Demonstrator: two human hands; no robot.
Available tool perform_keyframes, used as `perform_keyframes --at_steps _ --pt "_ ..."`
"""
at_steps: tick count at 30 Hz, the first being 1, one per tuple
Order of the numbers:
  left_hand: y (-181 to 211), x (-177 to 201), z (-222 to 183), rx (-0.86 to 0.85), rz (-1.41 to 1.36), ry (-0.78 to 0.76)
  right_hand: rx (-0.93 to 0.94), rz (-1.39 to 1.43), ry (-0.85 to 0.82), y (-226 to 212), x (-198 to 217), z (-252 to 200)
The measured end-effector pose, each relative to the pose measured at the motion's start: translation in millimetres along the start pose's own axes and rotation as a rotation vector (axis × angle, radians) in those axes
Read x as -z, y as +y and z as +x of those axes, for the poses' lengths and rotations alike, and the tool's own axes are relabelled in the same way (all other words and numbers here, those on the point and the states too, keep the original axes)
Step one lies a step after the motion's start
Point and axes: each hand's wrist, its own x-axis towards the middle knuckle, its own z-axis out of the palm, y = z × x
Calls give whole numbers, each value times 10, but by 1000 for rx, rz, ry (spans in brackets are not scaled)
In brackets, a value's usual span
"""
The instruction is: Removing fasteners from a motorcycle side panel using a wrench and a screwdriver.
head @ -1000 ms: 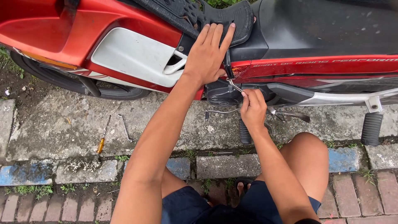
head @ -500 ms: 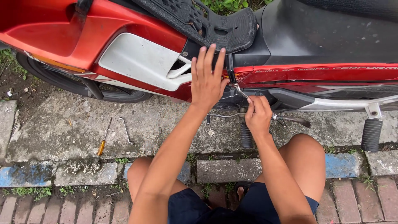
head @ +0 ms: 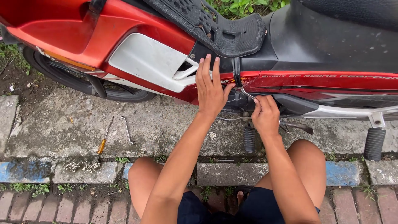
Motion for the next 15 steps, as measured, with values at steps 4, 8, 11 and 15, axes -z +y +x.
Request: perform_keyframes --at_steps 4,8,11,15 --pt "-62 7 -82 -10 0 -53 135 -224 -102 169 287 266" --pt "-20 12 -145 10 -19 -60 403 -553 -178 -158 499 583" --pt "50 54 -132 44 -43 -54 559 -670 -181 -379 597 689" --pt "29 -125 -403 92 -110 84 477 -580 -241 -185 672 450"
